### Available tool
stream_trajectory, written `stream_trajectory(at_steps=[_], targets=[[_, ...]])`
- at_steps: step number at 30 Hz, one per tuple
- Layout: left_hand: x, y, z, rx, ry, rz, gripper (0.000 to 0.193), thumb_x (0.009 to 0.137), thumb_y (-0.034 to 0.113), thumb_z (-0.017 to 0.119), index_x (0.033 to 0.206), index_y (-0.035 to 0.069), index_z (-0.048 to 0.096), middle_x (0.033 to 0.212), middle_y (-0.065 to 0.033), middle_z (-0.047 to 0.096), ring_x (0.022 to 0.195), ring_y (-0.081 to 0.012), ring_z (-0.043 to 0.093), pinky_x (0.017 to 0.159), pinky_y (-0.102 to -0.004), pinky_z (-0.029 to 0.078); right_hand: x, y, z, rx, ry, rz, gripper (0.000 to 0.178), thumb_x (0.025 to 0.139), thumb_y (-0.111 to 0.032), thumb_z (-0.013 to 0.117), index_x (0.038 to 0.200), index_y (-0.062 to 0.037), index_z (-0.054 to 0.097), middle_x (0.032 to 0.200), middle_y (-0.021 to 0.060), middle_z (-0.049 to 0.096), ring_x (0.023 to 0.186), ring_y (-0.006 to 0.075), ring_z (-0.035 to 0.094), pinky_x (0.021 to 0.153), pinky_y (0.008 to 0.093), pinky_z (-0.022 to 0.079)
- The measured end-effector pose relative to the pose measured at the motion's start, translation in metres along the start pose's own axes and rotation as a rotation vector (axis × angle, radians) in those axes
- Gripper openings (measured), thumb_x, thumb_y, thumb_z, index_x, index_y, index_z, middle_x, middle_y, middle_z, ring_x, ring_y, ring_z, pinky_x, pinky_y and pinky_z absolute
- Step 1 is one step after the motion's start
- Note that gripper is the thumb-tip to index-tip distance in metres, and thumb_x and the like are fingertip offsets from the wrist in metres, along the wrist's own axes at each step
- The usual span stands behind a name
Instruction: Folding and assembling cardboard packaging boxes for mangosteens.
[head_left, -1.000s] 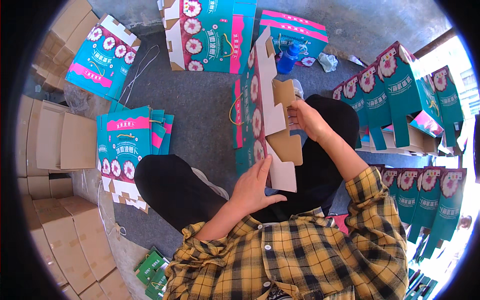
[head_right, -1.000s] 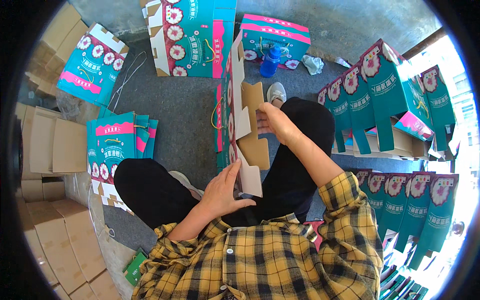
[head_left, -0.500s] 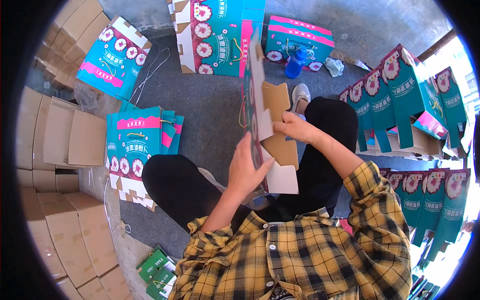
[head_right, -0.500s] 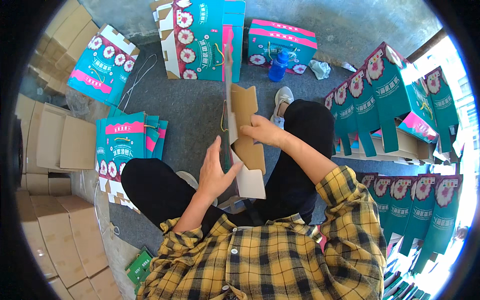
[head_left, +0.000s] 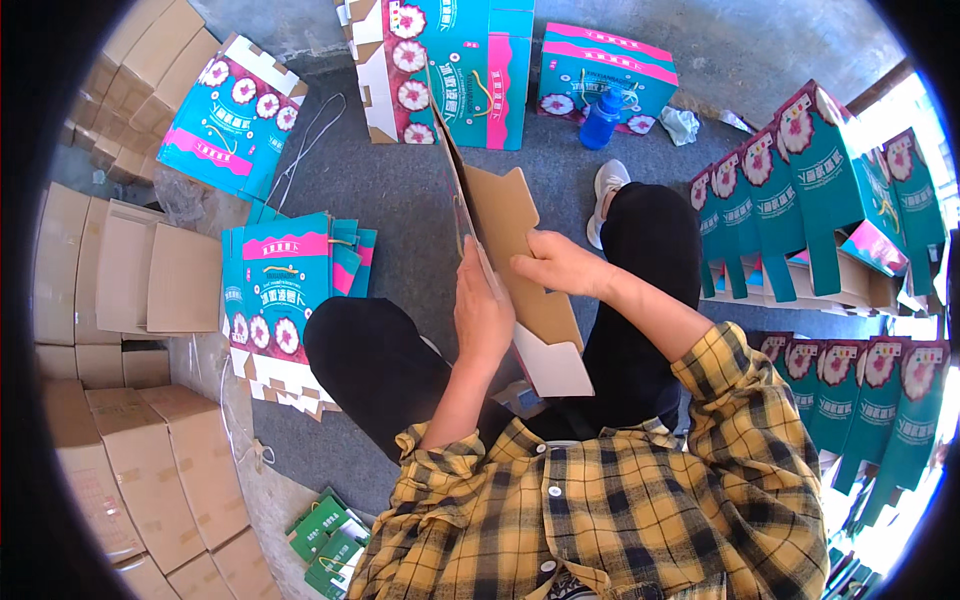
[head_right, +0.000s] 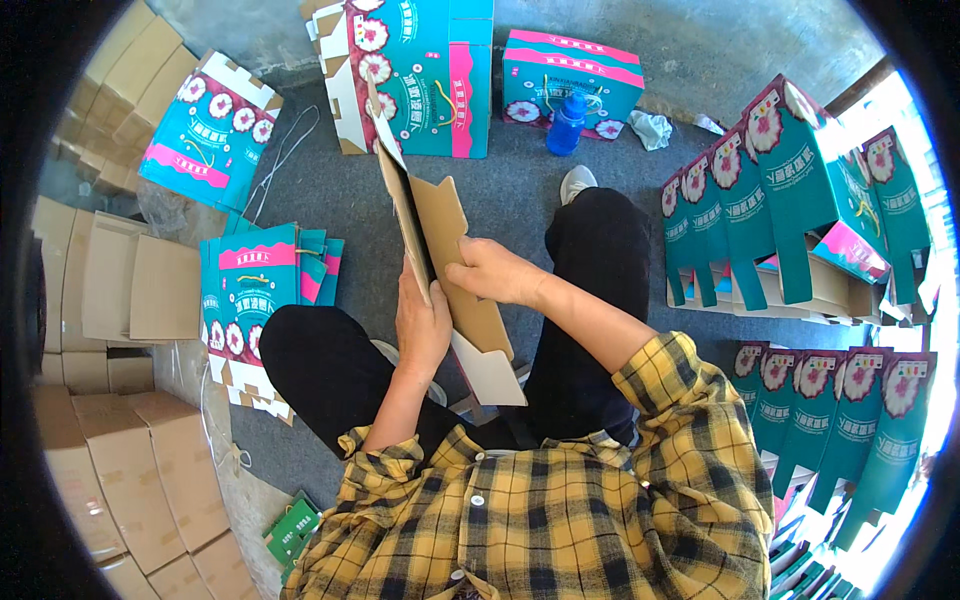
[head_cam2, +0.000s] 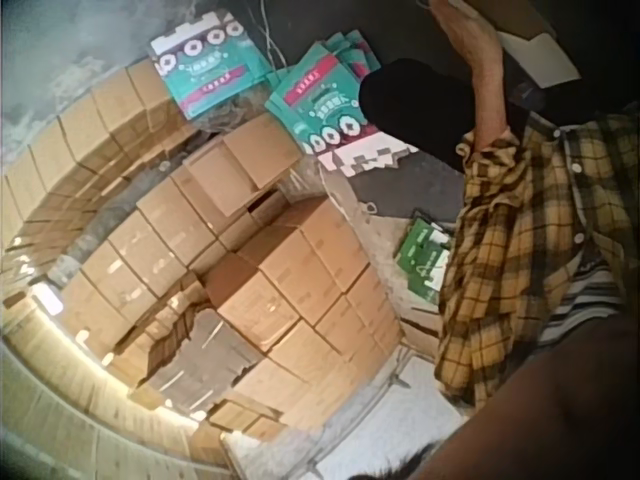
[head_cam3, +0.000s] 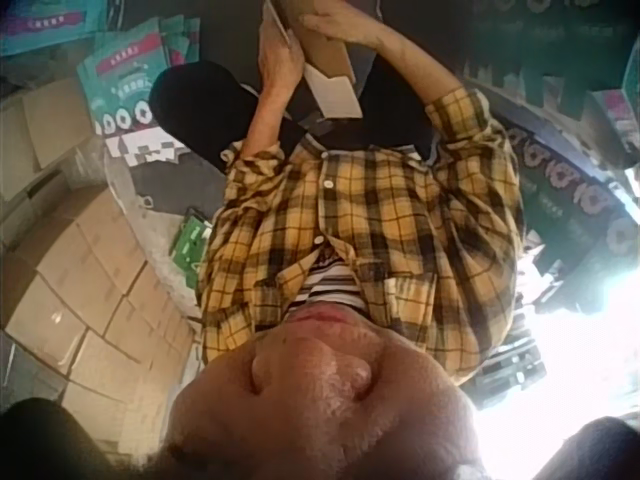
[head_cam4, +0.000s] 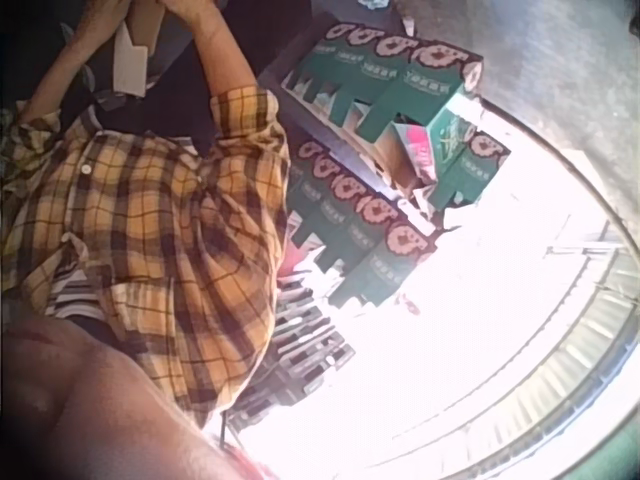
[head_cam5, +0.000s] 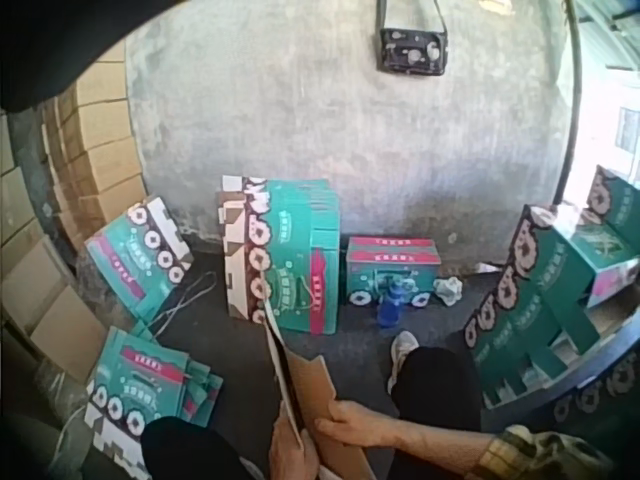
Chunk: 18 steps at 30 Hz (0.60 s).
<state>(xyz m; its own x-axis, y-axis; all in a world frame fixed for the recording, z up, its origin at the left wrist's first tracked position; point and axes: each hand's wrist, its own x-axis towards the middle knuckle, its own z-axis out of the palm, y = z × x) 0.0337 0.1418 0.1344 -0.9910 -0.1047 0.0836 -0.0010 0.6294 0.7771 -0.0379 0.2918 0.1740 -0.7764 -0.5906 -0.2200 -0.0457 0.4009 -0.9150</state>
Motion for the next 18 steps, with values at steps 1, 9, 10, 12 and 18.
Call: stream_trajectory(at_steps=[1,9,10,12,18], targets=[[0.000,-0.003,0.001,0.011,0.012,0.027,0.061,0.092,0.014,0.049,0.144,-0.004,0.022,0.133,-0.0274,0.044,0.122,-0.0409,0.047,0.099,-0.0461,0.041,0.000,0.000,0.000,-0.014,-0.024,0.010,0.031,0.086,-0.021,0.049,0.094,0.0092,0.051,0.074,0.0174,0.059,0.065,0.0239,0.062,0.060,0.0375,0.050],[-0.002,-0.004,-0.001,0.025,0.024,0.088,0.061,0.093,0.016,0.049,0.144,-0.004,0.021,0.133,-0.0271,0.044,0.122,-0.0407,0.047,0.099,-0.0461,0.041,-0.007,-0.004,-0.002,-0.048,0.018,-0.006,0.031,0.086,-0.021,0.049,0.089,0.0103,0.052,0.076,0.0197,0.059,0.068,0.0269,0.063,0.062,0.0395,0.050],[-0.002,-0.004,-0.002,0.023,0.023,0.085,0.062,0.093,0.016,0.050,0.144,-0.004,0.021,0.133,-0.0273,0.044,0.122,-0.0408,0.047,0.099,-0.0460,0.041,-0.007,-0.004,-0.002,-0.059,0.023,-0.038,0.032,0.086,-0.021,0.049,0.089,0.0105,0.052,0.076,0.0205,0.059,0.069,0.0281,0.063,0.063,0.0402,0.050],[-0.002,-0.003,-0.002,0.020,0.020,0.078,0.063,0.092,0.016,0.051,0.144,-0.004,0.021,0.133,-0.0274,0.044,0.122,-0.0410,0.046,0.099,-0.0459,0.041,-0.008,-0.011,-0.004,-0.045,0.006,0.022,0.032,0.086,-0.021,0.049,0.090,0.0106,0.053,0.077,0.0216,0.059,0.071,0.0296,0.063,0.064,0.0408,0.050],[-0.002,0.001,-0.002,-0.002,-0.017,0.035,0.070,0.089,0.017,0.057,0.144,-0.005,0.020,0.133,-0.0272,0.043,0.121,-0.0416,0.047,0.098,-0.0459,0.041,-0.010,-0.014,-0.006,-0.073,-0.003,0.034,0.035,0.086,-0.023,0.050,0.088,0.0126,0.052,0.081,0.0261,0.060,0.077,0.0342,0.064,0.067,0.0421,0.050]])
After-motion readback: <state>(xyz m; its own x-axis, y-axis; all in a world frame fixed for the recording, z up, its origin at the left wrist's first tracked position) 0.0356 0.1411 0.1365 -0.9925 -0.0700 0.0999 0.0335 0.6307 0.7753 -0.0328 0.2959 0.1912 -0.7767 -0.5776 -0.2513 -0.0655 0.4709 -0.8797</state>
